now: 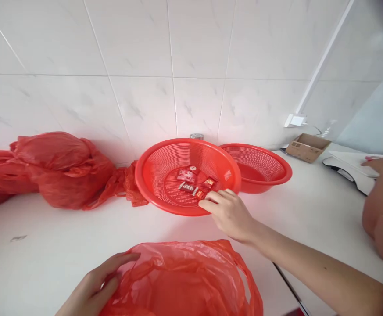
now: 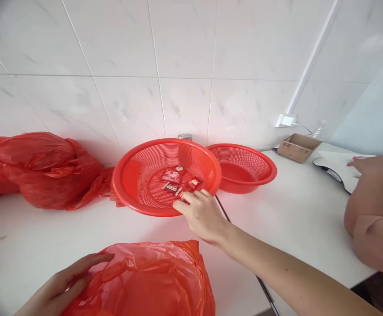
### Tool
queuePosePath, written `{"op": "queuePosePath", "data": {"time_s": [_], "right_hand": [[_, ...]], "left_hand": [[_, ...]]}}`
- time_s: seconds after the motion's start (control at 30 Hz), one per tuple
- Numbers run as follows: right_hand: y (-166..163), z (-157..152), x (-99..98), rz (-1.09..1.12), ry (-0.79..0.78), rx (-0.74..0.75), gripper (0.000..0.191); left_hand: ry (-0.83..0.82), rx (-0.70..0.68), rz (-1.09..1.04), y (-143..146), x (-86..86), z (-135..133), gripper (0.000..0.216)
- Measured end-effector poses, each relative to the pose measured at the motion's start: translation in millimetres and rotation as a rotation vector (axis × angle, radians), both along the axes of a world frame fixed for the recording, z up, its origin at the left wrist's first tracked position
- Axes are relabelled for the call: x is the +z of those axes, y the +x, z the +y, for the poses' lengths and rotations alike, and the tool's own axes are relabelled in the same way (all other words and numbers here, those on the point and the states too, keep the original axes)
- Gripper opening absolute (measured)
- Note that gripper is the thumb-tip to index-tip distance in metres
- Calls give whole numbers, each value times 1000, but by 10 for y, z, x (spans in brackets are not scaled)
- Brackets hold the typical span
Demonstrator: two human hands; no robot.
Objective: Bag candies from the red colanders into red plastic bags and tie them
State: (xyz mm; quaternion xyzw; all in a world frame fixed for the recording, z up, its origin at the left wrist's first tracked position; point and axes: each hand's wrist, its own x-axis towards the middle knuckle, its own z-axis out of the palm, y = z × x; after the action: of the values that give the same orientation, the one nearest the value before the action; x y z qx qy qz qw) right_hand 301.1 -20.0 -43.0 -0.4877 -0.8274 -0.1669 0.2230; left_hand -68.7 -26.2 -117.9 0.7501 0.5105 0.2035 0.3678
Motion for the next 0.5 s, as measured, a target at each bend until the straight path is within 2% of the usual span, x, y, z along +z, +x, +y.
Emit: {"op": "queuePosePath", "data": {"time_s": [0.13,0.27,0.33,0.4,0.5], "right_hand": [[155,-217,-16,-35,-83,-133,34],[132,-355,-52,-112,-286,-287,19],[108,-322,-42,-91,-384,-341,22],[129,-192,10,25,-509,-296,38],[286,165,137,250,-693,-161,58]], "left_hand": [[-3,-19,-20,55,-85,109,38],[-12,-46,-18,246,-100,208,39],[-23,-55,-10,320,-79,253,41],[-30,-68,-12,372,-32,303,43],[-38,-91,-28,424,71,397,51]]}}
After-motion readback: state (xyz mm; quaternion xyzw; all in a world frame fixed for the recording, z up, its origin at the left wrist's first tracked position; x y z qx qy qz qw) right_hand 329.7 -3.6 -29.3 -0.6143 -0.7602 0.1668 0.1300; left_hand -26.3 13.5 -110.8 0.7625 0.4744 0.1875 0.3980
